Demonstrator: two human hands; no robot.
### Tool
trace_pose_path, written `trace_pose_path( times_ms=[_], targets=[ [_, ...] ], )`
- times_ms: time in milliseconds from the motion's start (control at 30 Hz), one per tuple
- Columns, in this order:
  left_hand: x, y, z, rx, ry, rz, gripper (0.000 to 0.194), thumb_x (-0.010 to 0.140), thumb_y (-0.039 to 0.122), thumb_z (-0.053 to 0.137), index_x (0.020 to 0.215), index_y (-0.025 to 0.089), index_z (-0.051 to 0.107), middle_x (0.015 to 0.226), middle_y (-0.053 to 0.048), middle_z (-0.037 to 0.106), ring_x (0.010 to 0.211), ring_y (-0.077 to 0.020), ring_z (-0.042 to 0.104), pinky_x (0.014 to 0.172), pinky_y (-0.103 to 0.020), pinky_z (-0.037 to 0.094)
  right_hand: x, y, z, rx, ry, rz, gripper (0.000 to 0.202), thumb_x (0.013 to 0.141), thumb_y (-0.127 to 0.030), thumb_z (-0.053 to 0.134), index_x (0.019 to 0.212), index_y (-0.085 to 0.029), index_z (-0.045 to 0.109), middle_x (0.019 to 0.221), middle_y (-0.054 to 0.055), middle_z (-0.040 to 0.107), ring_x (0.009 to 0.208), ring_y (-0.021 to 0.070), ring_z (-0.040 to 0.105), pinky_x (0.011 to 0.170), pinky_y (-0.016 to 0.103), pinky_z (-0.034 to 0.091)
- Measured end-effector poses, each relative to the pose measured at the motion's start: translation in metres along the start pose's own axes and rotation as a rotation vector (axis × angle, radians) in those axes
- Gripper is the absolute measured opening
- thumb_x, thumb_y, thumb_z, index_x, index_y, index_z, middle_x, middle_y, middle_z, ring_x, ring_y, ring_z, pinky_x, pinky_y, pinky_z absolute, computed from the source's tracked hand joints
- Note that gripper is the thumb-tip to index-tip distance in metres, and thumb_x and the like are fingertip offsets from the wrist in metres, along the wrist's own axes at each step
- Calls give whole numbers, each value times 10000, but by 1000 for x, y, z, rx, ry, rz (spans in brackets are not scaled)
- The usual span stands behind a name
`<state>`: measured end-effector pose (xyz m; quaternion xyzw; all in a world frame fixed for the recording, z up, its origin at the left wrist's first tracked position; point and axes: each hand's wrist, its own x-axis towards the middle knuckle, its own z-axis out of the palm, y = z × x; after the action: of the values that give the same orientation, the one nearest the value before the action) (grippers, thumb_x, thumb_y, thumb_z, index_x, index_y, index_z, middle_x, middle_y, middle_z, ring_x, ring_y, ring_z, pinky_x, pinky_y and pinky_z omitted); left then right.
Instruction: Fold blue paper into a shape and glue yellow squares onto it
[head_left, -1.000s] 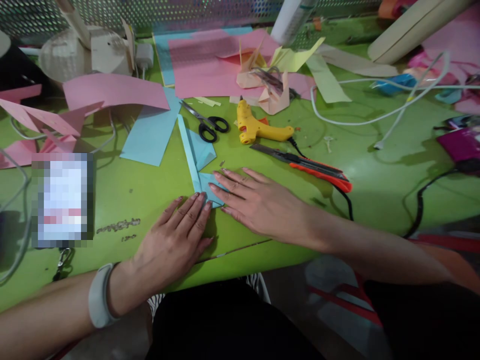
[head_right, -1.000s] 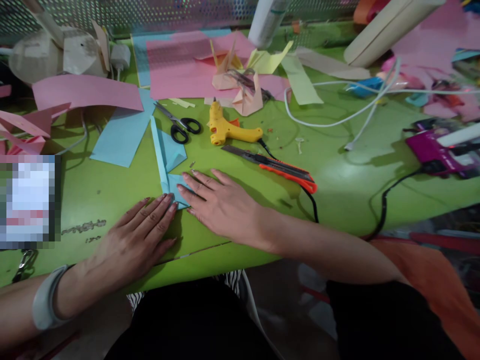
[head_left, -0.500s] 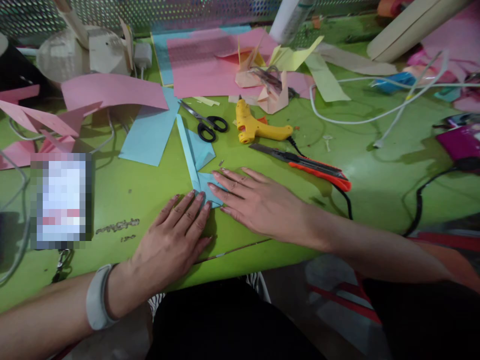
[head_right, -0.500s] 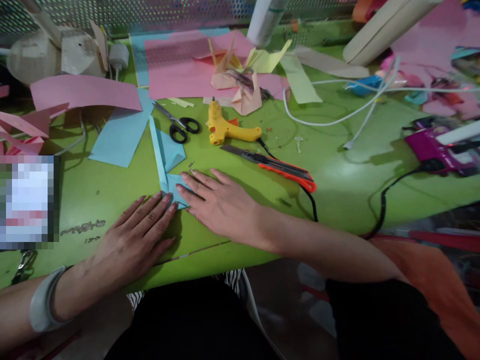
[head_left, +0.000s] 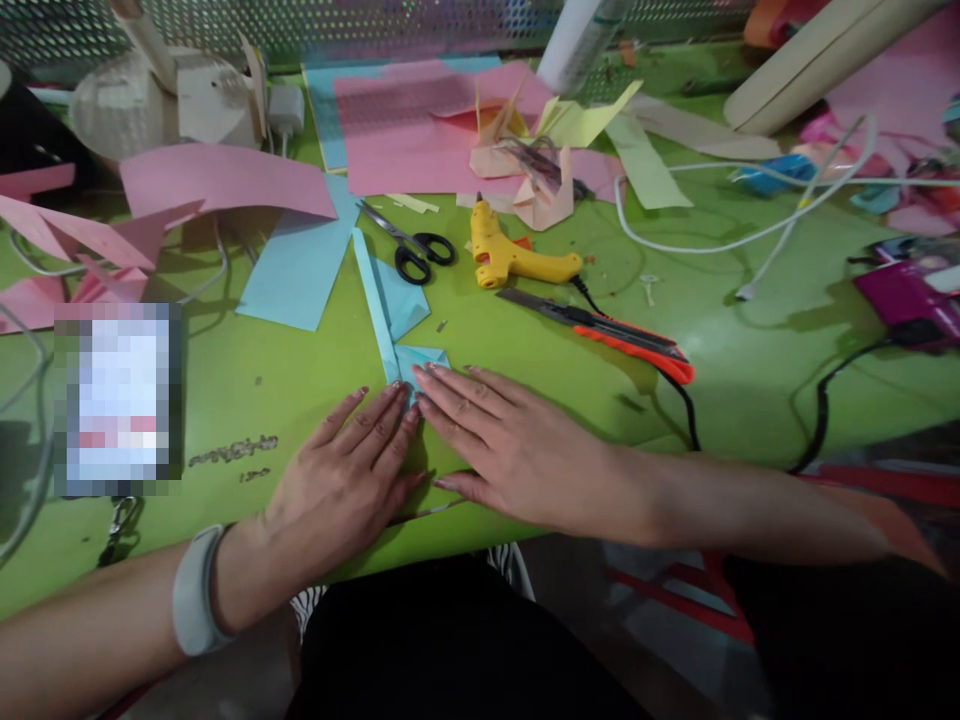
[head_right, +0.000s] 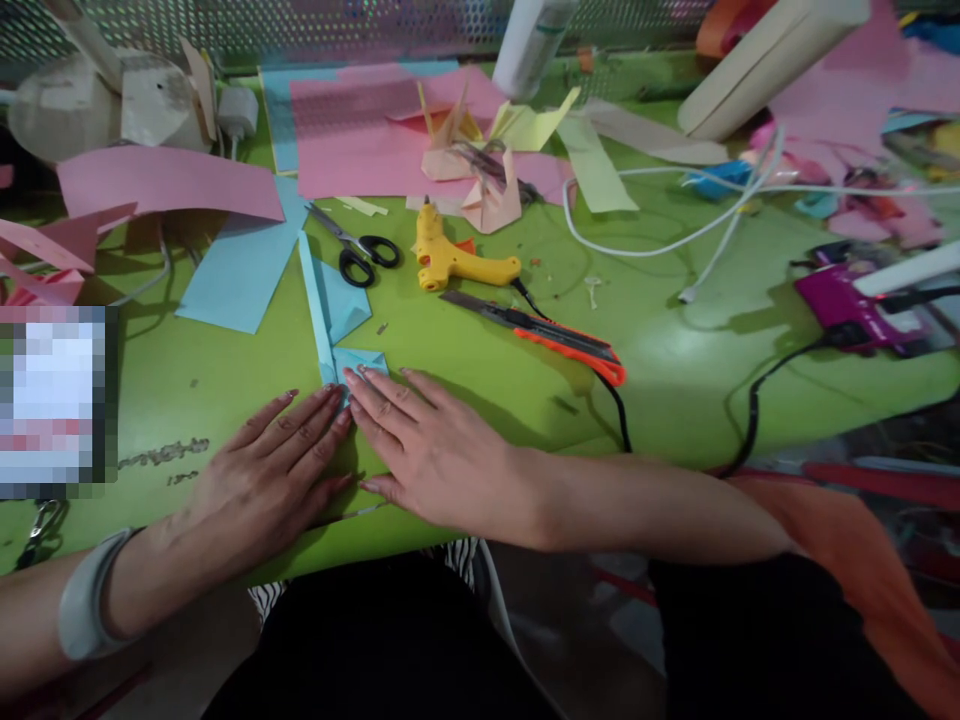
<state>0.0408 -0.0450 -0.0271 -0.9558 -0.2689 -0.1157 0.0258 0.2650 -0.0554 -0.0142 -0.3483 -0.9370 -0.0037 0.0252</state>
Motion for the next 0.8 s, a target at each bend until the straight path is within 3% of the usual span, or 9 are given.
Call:
trace_pose_path(
  times_ms=[367, 633, 733, 800],
  targets=[
    [1, -4, -3, -45, -13, 1, 426, 980, 277, 459, 1305, 22, 563, 1368, -179, 569, 1297, -297, 530, 1092, -498, 430, -3, -2, 6, -129, 101, -36, 638, 1003, -475, 371, 1308, 55, 554, 1404, 255, 509, 1374, 331, 425, 1070, 490, 436],
    [-6, -12, -1, -84, -57, 13, 477, 997, 350, 422, 1366, 64, 519, 1451, -152, 482, 1352, -281, 469, 1124, -493, 390, -5, -2, 8, -175, 111, -36, 638, 989, -494, 406, 1301, 40, 565, 1398, 253, 521, 1355, 328, 451, 1049, 464, 457],
    [-8, -11, 1, -83, -48, 8, 511, 995, 385, 424, 1366, 46, 517, 1452, -167, 475, 1356, -290, 461, 1119, -488, 397, -8, 2, 1, -109, 130, -58, 565, 975, -454, 466, 1258, 16, 603, 1384, 241, 545, 1340, 330, 466, 1037, 458, 461],
    [-8, -10, 2, -81, -42, 5, 533, 990, 406, 432, 1362, 35, 519, 1445, -177, 480, 1354, -296, 463, 1120, -481, 397, -8, 6, -8, 21, 153, 14, 423, 972, -377, 484, 1154, -42, 666, 1283, 215, 634, 1237, 310, 563, 980, 440, 491]
  ],
)
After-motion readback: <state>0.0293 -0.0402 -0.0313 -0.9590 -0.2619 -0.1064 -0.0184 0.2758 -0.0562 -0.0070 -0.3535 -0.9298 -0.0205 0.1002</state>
